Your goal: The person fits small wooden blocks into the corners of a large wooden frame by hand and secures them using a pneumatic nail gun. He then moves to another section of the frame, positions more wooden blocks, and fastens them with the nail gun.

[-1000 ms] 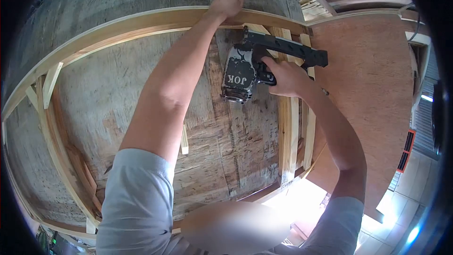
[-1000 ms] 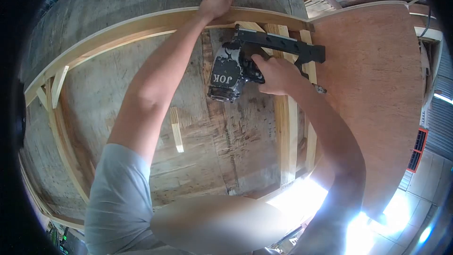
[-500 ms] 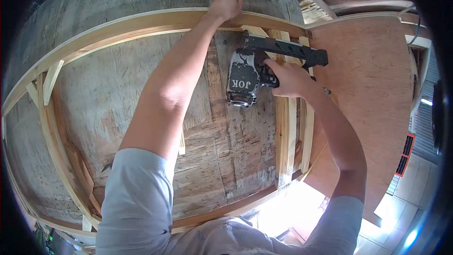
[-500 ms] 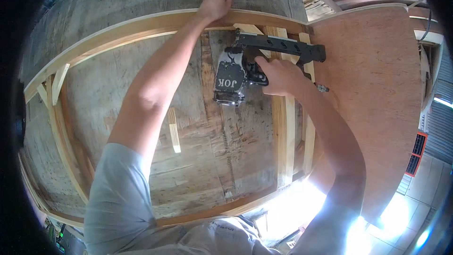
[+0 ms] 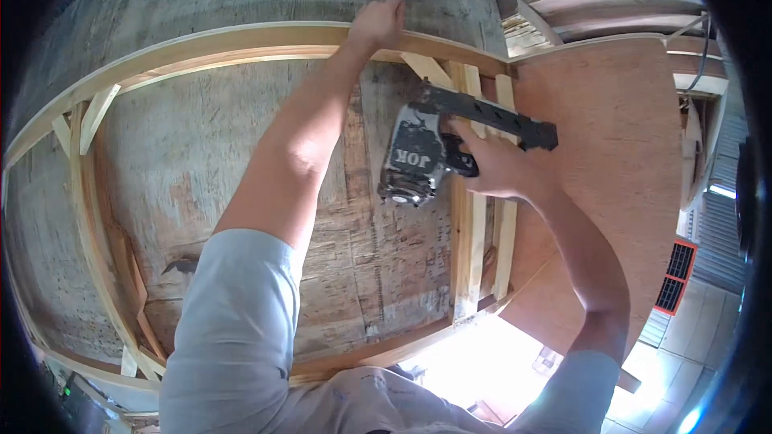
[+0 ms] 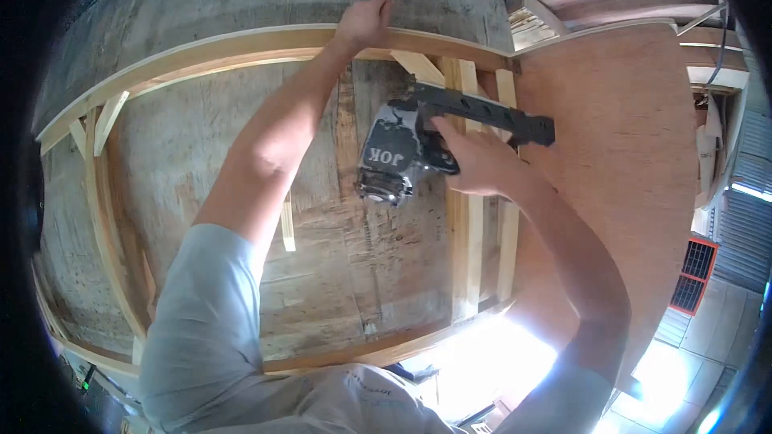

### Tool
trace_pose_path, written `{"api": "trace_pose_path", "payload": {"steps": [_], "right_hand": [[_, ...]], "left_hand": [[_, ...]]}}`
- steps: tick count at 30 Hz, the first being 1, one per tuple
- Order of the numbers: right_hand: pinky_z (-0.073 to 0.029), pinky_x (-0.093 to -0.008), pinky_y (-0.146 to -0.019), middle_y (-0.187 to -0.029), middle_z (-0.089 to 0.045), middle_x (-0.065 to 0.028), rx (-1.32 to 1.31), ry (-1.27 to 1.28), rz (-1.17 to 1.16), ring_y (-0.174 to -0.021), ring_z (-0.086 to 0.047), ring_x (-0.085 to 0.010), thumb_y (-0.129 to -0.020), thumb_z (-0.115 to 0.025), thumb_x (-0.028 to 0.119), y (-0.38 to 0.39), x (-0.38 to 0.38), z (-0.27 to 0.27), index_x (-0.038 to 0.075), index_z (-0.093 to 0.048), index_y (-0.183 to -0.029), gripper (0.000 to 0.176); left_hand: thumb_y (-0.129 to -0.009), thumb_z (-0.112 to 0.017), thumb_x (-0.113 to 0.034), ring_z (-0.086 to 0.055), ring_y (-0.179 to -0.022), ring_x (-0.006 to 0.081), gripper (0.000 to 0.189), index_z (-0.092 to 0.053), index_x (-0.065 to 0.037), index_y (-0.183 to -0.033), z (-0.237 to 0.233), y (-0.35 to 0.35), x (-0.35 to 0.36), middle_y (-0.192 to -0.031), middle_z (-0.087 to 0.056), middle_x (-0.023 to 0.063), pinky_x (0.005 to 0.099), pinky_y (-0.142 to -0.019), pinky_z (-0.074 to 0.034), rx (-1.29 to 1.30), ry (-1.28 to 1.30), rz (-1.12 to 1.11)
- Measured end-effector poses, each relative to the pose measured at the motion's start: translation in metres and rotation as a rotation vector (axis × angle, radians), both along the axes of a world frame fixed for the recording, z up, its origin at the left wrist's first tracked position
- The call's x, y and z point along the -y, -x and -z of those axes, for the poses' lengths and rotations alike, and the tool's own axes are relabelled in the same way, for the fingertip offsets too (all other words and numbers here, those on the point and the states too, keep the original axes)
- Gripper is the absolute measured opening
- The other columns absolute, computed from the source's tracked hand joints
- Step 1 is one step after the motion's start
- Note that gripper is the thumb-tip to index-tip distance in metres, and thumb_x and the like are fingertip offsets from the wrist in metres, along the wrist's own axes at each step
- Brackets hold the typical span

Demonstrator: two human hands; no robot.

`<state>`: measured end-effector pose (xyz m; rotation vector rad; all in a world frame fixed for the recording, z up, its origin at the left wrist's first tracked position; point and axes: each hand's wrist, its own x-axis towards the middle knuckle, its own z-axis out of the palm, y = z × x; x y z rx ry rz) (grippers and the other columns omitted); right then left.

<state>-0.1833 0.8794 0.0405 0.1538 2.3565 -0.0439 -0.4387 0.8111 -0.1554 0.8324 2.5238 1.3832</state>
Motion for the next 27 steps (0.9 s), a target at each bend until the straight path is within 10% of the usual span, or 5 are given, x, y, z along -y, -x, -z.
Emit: {"api": "trace_pose_path", "payload": {"steps": [5, 7, 9, 13, 27], "right_hand": [[-0.049, -0.0382, -0.08, -0.099, -0.066, -0.0188, -0.412, 0.17, 0.076, -0.089, -0.065, -0.0306, -0.078, -0.066, 0.015, -0.04, -0.052, -0.059, 0.007, -0.046, -0.133, 0.059], [-0.049, -0.0347, -0.062, -0.08, -0.066, -0.0134, -0.415, 0.063, 0.127, -0.067, -0.064, -0.0227, -0.08, -0.068, 0.02, -0.024, -0.073, -0.078, 0.005, -0.056, -0.116, 0.041], [-0.048, -0.0339, -0.051, -0.063, -0.063, -0.011, -0.28, -0.023, 0.251, -0.051, -0.06, -0.0194, -0.079, -0.071, 0.025, 0.004, -0.074, -0.108, -0.001, -0.063, -0.092, 0.031], [-0.046, -0.0337, -0.04, -0.044, -0.053, -0.0088, -0.038, 0.157, 0.25, -0.037, -0.054, -0.0186, -0.082, -0.068, 0.041, 0.05, -0.104, -0.091, -0.001, -0.058, -0.056, 0.05], [-0.042, -0.0337, -0.037, -0.052, -0.051, -0.0069, 0.031, 0.065, 0.009, -0.039, -0.051, -0.0172, -0.081, -0.071, 0.028, 0.099, -0.071, -0.043, -0.002, -0.055, -0.068, 0.037]], "left_hand": [[-0.096, -0.043, -0.041, -0.026, -0.141, 0.0298, 0.058, -0.039, -0.003, -0.139, 0.011, -0.089, 0.05, -0.146, -0.037, 0.0148, 0.0455, -0.111, -0.027, -0.607, 0.28, -0.035], [-0.096, -0.041, -0.046, -0.018, -0.144, 0.0291, 0.064, -0.032, -0.005, -0.144, 0.013, -0.143, 0.089, -0.153, -0.027, 0.0149, 0.0483, -0.115, -0.02, -0.511, 0.461, -0.03], [-0.096, -0.041, -0.051, -0.013, -0.145, 0.0293, 0.071, -0.025, -0.006, -0.148, 0.016, -0.197, 0.121, -0.156, -0.017, 0.0148, 0.0502, -0.117, -0.011, 0.202, 0.643, 0.043], [-0.094, -0.041, -0.052, -0.01, -0.146, 0.0314, 0.074, -0.021, -0.006, -0.149, 0.06, -0.319, 0.145, -0.157, -0.016, 0.0148, 0.0504, -0.118, -0.008, -0.14, 0.659, 0.05], [-0.091, -0.051, -0.041, -0.019, -0.144, 0.0303, 0.055, -0.047, -0.009, -0.136, 0.076, -0.339, 0.148, -0.152, -0.03, 0.0138, 0.0515, -0.116, -0.014, -0.185, 0.358, -0.129]]}}
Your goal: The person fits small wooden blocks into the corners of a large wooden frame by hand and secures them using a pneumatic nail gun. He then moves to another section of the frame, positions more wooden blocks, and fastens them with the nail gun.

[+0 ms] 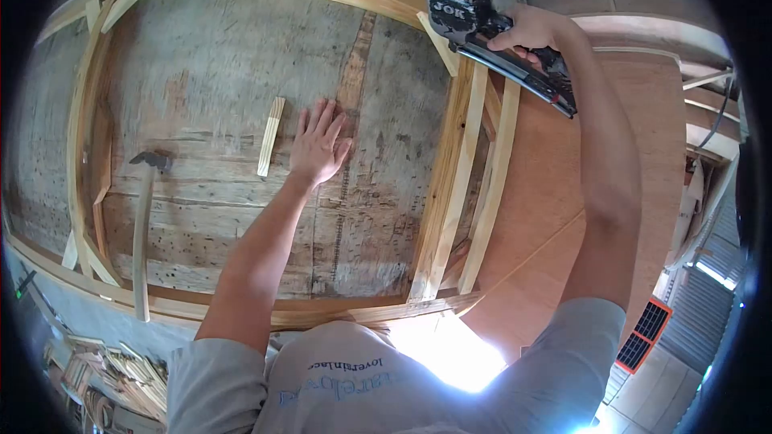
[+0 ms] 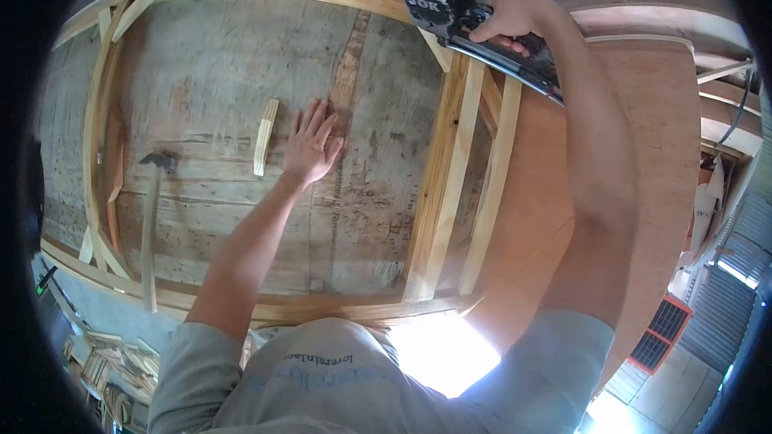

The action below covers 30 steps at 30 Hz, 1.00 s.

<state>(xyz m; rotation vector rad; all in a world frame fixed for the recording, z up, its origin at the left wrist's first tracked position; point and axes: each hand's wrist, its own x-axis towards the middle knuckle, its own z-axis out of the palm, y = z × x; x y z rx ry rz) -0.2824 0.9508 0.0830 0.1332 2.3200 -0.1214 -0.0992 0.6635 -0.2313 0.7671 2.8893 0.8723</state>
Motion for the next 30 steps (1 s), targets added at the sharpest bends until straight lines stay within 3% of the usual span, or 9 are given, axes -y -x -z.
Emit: {"api": "trace_pose_path", "payload": {"steps": [4, 6, 9, 21, 27, 29, 30], "right_hand": [[-0.043, -0.0347, -0.037, -0.05, -0.051, -0.008, 0.009, -0.053, -0.043, -0.038, -0.051, -0.018, -0.081, -0.07, 0.026, 0.004, -0.001, -0.002, -0.002, -0.056, -0.063, 0.036], [-0.043, -0.035, -0.036, -0.049, -0.051, -0.0085, 0.002, -0.108, -0.069, -0.038, -0.052, -0.0182, -0.081, -0.07, 0.025, 0.006, -0.001, 0.0, -0.003, -0.056, -0.062, 0.036], [-0.043, -0.0358, -0.035, -0.049, -0.052, -0.0096, 0.018, -0.055, -0.061, -0.038, -0.052, -0.0194, -0.082, -0.069, 0.026, 0.006, 0.001, 0.004, -0.003, -0.057, -0.061, 0.038], [-0.044, -0.0363, -0.037, -0.049, -0.052, -0.01, 0.102, -0.083, -0.095, -0.038, -0.053, -0.0207, -0.081, -0.068, 0.027, 0.007, 0.02, -0.005, -0.001, -0.054, -0.056, 0.04], [-0.044, -0.0349, -0.037, -0.052, -0.051, -0.0069, 0.133, -0.081, -0.092, -0.039, -0.052, -0.0181, -0.081, -0.068, 0.025, 0.005, 0.015, -0.005, -0.001, -0.054, -0.063, 0.035], [-0.043, -0.0322, -0.04, -0.052, -0.053, -0.0043, 0.143, -0.096, -0.031, -0.041, -0.053, -0.0161, -0.078, -0.07, 0.022, 0.004, 0.014, -0.005, 0.0, -0.058, -0.079, 0.025], [-0.043, -0.0322, -0.04, -0.052, -0.053, -0.0043, 0.147, -0.095, -0.031, -0.041, -0.053, -0.0161, -0.078, -0.07, 0.022, 0.004, 0.015, -0.006, 0.0, -0.058, -0.079, 0.025]], "left_hand": [[-0.091, -0.051, -0.043, -0.019, -0.144, 0.0295, 0.057, -0.046, -0.009, -0.136, 0.0, -0.001, 0.0, -0.151, -0.03, 0.0135, 0.0513, -0.116, -0.015, -0.013, -0.003, -0.009], [-0.089, -0.057, -0.038, -0.022, -0.143, 0.0305, 0.054, -0.048, -0.008, -0.134, -0.001, -0.001, -0.001, -0.15, -0.031, 0.0151, 0.0516, -0.115, -0.017, -0.005, -0.028, -0.013], [-0.092, -0.05, -0.045, -0.022, -0.143, 0.0293, 0.056, -0.049, -0.009, -0.135, -0.002, -0.001, 0.0, -0.15, -0.032, 0.0134, 0.0512, -0.116, -0.016, -0.028, 0.003, -0.014], [-0.091, -0.052, -0.042, -0.023, -0.143, 0.0299, 0.053, -0.051, -0.008, -0.132, 0.001, -0.001, 0.0, -0.149, -0.034, 0.0137, 0.0514, -0.116, -0.016, -0.036, -0.041, -0.021], [-0.092, -0.051, -0.043, -0.023, -0.143, 0.0295, 0.054, -0.051, -0.008, -0.132, 0.002, -0.001, 0.001, -0.15, -0.033, 0.0134, 0.0508, -0.116, -0.017, -0.044, -0.049, -0.029], [-0.092, -0.051, -0.043, -0.023, -0.143, 0.0295, 0.054, -0.051, -0.008, -0.132, 0.001, -0.001, 0.0, -0.15, -0.033, 0.0134, 0.0508, -0.116, -0.017, -0.038, -0.04, -0.025], [-0.091, -0.051, -0.043, -0.023, -0.143, 0.0295, 0.054, -0.051, -0.008, -0.132, 0.001, 0.0, 0.0, -0.15, -0.033, 0.0133, 0.0506, -0.116, -0.017, -0.033, -0.033, -0.027]]}}
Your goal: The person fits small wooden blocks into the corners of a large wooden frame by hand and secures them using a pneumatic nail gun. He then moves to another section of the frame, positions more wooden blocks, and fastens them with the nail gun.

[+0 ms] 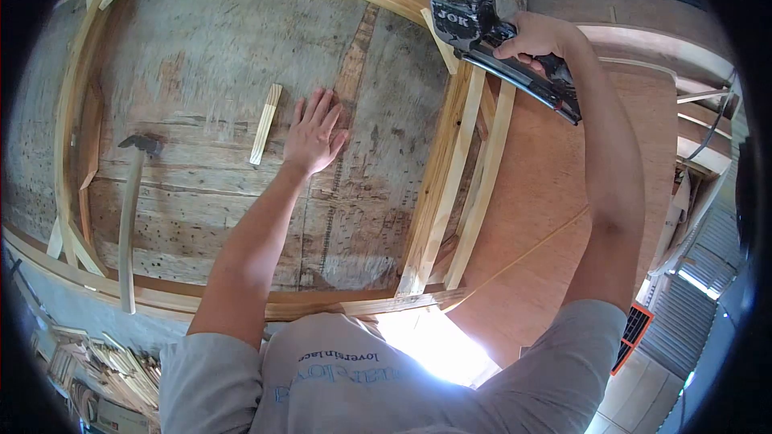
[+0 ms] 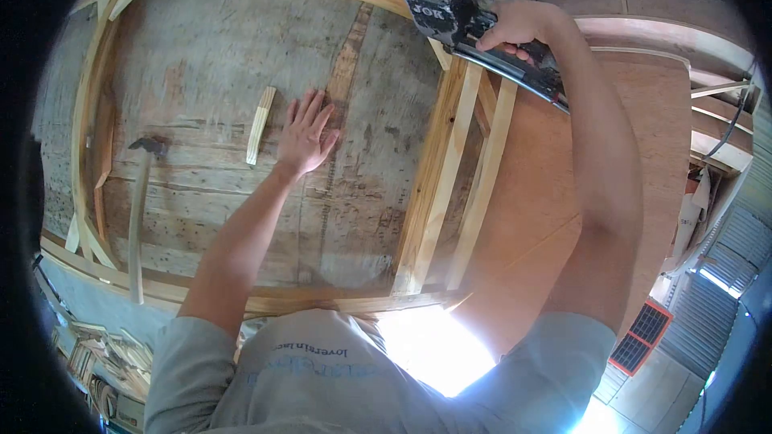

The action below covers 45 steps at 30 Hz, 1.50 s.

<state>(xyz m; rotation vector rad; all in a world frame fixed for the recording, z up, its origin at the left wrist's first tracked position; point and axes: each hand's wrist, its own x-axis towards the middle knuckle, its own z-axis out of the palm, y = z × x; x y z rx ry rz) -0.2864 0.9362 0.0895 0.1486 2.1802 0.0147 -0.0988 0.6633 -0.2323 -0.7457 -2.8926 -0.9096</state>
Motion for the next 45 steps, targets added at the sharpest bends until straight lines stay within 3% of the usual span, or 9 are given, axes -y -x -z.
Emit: {"api": "trace_pose_path", "payload": {"steps": [2, 11, 14, 23, 26, 38, 40, 42, 45], "right_hand": [[-0.044, -0.0341, -0.037, -0.049, -0.051, -0.0064, -0.076, 0.033, -0.002, -0.038, -0.051, -0.0176, -0.082, -0.067, 0.024, -0.004, 0.002, 0.0, -0.001, -0.055, -0.06, 0.036], [-0.046, -0.0346, -0.044, -0.047, -0.054, -0.0093, 0.042, 0.015, -0.064, -0.038, -0.053, -0.0195, -0.08, -0.067, 0.031, 0.003, -0.013, 0.011, 0.002, -0.056, -0.053, 0.041], [-0.044, -0.0326, -0.041, -0.053, -0.053, -0.0047, -0.007, -0.06, -0.033, -0.042, -0.052, -0.0158, -0.077, -0.069, 0.017, 0.001, -0.001, 0.004, 0.001, -0.055, -0.073, 0.022], [-0.044, -0.0341, -0.039, -0.053, -0.053, -0.0057, 0.022, -0.006, 0.029, -0.041, -0.053, -0.0167, -0.077, -0.069, 0.015, 0.008, 0.0, 0.002, 0.0, -0.057, -0.079, 0.02], [-0.045, -0.0353, -0.039, -0.051, -0.053, -0.0097, -0.003, -0.023, 0.007, -0.041, -0.054, -0.0203, -0.08, -0.068, 0.023, 0.009, -0.004, 0.007, 0.0, -0.056, -0.058, 0.034], [-0.051, -0.0372, -0.05, -0.057, -0.062, -0.0145, -0.246, -0.167, -0.386, -0.049, -0.062, -0.0266, -0.074, -0.063, 0.014, -0.002, 0.001, -0.016, -0.004, -0.066, -0.07, 0.018], [-0.052, -0.0407, -0.08, -0.078, -0.067, -0.0134, -0.415, -0.335, -0.736, -0.076, -0.066, -0.0267, -0.078, -0.062, 0.012, -0.022, 0.003, -0.024, 0.003, -0.064, -0.095, 0.019], [-0.051, -0.0408, -0.082, -0.08, -0.067, -0.0128, -0.406, -0.345, -0.789, -0.078, -0.065, -0.0262, -0.078, -0.062, 0.012, -0.023, 0.006, -0.021, 0.004, -0.064, -0.095, 0.019], [-0.048, -0.041, -0.087, -0.084, -0.067, -0.0112, -0.397, -0.397, -0.952, -0.083, -0.064, -0.025, -0.079, -0.06, 0.012, -0.012, 0.016, -0.021, 0.006, -0.065, -0.098, 0.02]], "left_hand": [[-0.091, -0.051, -0.044, -0.022, -0.143, 0.0294, 0.054, -0.051, -0.008, -0.132, 0.0, 0.0, 0.0, -0.15, -0.033, 0.0132, 0.0504, -0.116, -0.017, 0.002, 0.007, 0.001], [-0.091, -0.053, -0.041, -0.023, -0.143, 0.0287, 0.051, -0.052, -0.009, -0.131, 0.0, -0.001, -0.001, -0.15, -0.034, 0.0127, 0.0502, -0.115, -0.018, -0.028, 0.002, -0.006], [-0.092, -0.052, -0.041, -0.023, -0.143, 0.0286, 0.051, -0.052, -0.009, -0.131, 0.001, -0.001, 0.0, -0.149, -0.034, 0.0127, 0.0504, -0.115, -0.018, 0.0, 0.001, -0.012], [-0.091, -0.056, -0.036, -0.025, -0.142, 0.031, 0.05, -0.049, -0.009, -0.132, 0.001, -0.001, 0.001, -0.15, -0.033, 0.0147, 0.0516, -0.114, -0.019, 0.006, -0.04, 0.001], [-0.091, -0.053, -0.04, -0.023, -0.143, 0.0299, 0.052, -0.052, -0.008, -0.132, 0.002, 0.0, 0.0, -0.15, -0.034, 0.0136, 0.0508, -0.115, -0.017, -0.009, -0.021, 0.0], [-0.095, -0.047, -0.044, -0.035, -0.137, 0.0272, 0.051, -0.054, -0.008, -0.129, -0.013, 0.015, -0.006, -0.146, -0.038, 0.0158, 0.0499, -0.113, -0.024, 0.031, -0.044, -0.055], [-0.094, -0.044, -0.057, -0.05, -0.125, 0.0289, 0.068, -0.046, -0.004, -0.134, -0.07, 0.028, -0.034, -0.138, -0.046, 0.0226, 0.0483, -0.106, -0.036, 1.056, -0.747, -0.198], [-0.088, -0.033, -0.074, -0.053, -0.121, 0.0326, 0.093, -0.036, 0.004, -0.139, -0.088, 0.044, -0.087, -0.138, -0.043, 0.0283, 0.0486, -0.104, -0.039, 1.399, -1.415, -0.11], [-0.082, -0.028, -0.082, -0.048, -0.125, 0.0395, 0.104, -0.028, 0.003, -0.142, -0.157, 0.069, -0.143, -0.137, -0.044, 0.0283, 0.0597, -0.106, -0.032, 1.6, -1.717, 0.273]]}}
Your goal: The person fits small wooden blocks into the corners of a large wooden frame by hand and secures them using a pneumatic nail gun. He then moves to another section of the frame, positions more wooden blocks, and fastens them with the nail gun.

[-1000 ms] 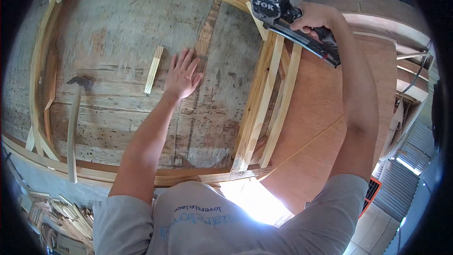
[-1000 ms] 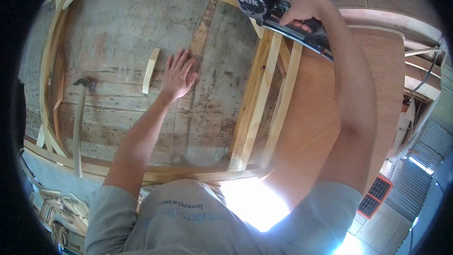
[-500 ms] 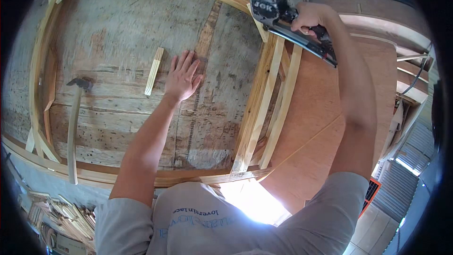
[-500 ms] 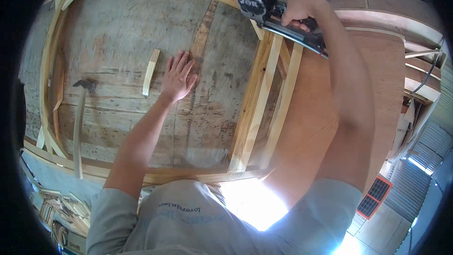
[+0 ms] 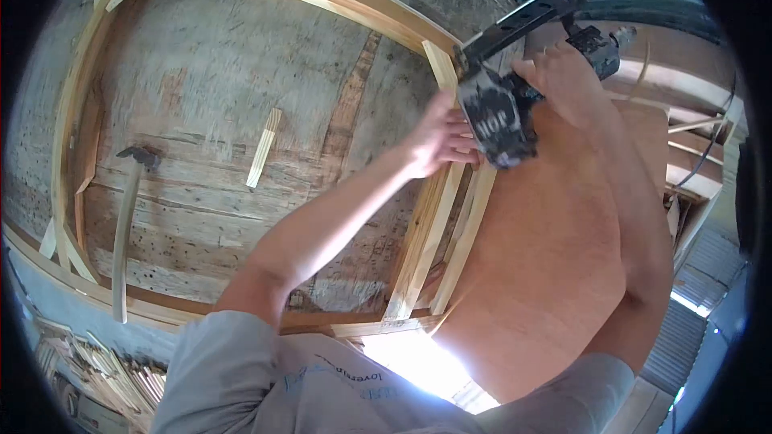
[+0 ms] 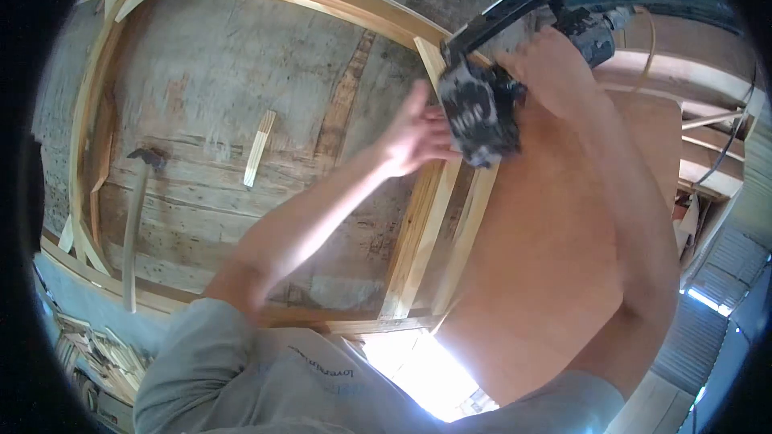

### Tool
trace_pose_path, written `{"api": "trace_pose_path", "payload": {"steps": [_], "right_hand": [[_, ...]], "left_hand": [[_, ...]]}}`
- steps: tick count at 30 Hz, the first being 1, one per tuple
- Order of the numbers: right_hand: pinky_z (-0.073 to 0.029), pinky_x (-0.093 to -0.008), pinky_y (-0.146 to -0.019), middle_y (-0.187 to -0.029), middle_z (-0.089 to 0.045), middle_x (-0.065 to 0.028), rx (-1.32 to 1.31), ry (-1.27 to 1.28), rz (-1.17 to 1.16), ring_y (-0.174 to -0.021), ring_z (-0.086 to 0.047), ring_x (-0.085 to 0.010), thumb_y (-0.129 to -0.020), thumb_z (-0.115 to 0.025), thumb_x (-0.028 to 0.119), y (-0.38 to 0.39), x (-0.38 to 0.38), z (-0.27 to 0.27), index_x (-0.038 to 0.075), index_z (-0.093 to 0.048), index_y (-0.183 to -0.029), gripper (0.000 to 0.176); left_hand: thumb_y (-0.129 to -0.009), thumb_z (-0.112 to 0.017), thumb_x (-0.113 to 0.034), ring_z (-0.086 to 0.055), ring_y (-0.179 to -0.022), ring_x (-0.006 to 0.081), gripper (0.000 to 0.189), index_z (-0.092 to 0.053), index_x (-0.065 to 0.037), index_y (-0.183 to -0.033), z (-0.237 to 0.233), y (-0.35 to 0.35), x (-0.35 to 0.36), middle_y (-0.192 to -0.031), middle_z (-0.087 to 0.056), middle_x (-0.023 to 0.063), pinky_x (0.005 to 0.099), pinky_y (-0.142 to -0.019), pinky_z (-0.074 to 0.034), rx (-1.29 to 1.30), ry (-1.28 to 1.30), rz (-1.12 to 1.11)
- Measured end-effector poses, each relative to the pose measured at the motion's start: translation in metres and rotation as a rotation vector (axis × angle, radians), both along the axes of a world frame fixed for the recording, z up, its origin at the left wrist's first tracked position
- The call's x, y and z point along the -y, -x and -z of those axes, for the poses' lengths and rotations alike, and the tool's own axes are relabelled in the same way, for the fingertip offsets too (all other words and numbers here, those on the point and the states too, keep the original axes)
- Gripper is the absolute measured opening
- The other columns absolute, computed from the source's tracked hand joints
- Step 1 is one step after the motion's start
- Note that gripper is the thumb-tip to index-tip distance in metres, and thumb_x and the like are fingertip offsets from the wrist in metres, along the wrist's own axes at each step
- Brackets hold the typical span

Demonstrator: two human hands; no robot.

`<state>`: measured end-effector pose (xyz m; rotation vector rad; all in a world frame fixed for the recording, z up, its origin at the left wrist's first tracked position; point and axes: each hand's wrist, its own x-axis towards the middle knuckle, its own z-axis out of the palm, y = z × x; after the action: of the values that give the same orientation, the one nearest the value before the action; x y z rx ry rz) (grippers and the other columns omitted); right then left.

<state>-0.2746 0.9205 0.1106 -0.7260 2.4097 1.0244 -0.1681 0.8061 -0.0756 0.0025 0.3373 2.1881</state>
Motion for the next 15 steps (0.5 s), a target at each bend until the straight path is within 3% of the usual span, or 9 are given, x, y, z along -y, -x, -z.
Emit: {"api": "trace_pose_path", "payload": {"steps": [1, 2, 4, 12, 14, 15], "right_hand": [[-0.047, -0.041, -0.089, -0.085, -0.067, -0.0107, -0.001, -0.028, -0.05, -0.085, -0.064, -0.0246, -0.08, -0.06, 0.012, 0.004, 0.003, 0.0, 0.007, -0.065, -0.098, 0.02], [-0.046, -0.0411, -0.09, -0.087, -0.067, -0.0102, 0.0, -0.053, -0.094, -0.087, -0.064, -0.0242, -0.08, -0.06, 0.012, 0.007, 0.004, 0.002, 0.007, -0.065, -0.099, 0.02], [-0.044, -0.0413, -0.094, -0.089, -0.067, -0.0091, 0.005, -0.101, -0.165, -0.091, -0.063, -0.0233, -0.081, -0.059, 0.013, 0.007, 0.002, 0.007, 0.009, -0.065, -0.1, 0.021], [-0.036, -0.0418, -0.105, -0.099, -0.067, -0.0054, 0.023, -0.296, -0.389, -0.105, -0.06, -0.0204, -0.085, -0.057, 0.014, 0.005, -0.024, 0.023, 0.013, -0.067, -0.106, 0.024], [-0.022, -0.045, -0.114, -0.098, -0.066, -0.0035, -0.036, -0.261, -0.344, -0.11, -0.056, -0.0198, -0.088, -0.051, 0.014, 0.004, -0.035, 0.031, 0.016, -0.067, -0.105, 0.024], [-0.022, -0.045, -0.114, -0.098, -0.066, -0.0035, -0.033, -0.259, -0.344, -0.11, -0.056, -0.0198, -0.088, -0.051, 0.014, 0.004, -0.035, 0.032, 0.016, -0.067, -0.105, 0.024]], "left_hand": [[-0.084, -0.032, -0.08, -0.06, -0.108, 0.0323, 0.09, -0.044, -0.005, -0.133, -0.018, 0.003, -0.019, -0.119, -0.059, 0.0215, 0.0517, -0.091, -0.049, 0.061, -0.087, -0.033], [-0.086, -0.035, -0.076, -0.065, -0.098, 0.026, 0.077, -0.055, -0.011, -0.121, -0.019, 0.004, -0.043, -0.106, -0.066, 0.0133, 0.0499, -0.087, -0.052, 0.101, -0.089, -0.045], [-0.084, -0.035, -0.079, -0.067, -0.092, 0.022, 0.077, -0.059, -0.012, -0.113, -0.021, 0.003, -0.063, -0.098, -0.069, 0.0072, 0.0496, -0.087, -0.052, 0.173, -0.073, 0.008], [-0.082, -0.038, -0.08, -0.067, -0.087, 0.0226, 0.077, -0.06, -0.012, -0.111, 0.003, 0.019, -0.068, -0.095, -0.069, 0.0076, 0.046, -0.082, -0.053, 0.204, 0.008, -0.01], [-0.082, -0.041, -0.079, -0.068, -0.083, 0.0226, 0.075, -0.06, -0.011, -0.109, 0.012, 0.022, -0.073, -0.091, -0.069, 0.0076, 0.0458, -0.078, -0.055, 0.204, 0.003, -0.018], [-0.082, -0.042, -0.078, -0.069, -0.082, 0.0227, 0.075, -0.06, -0.01, -0.109, 0.011, 0.023, -0.071, -0.09, -0.07, 0.0075, 0.0457, -0.076, -0.055, 0.207, 0.023, -0.026]]}}
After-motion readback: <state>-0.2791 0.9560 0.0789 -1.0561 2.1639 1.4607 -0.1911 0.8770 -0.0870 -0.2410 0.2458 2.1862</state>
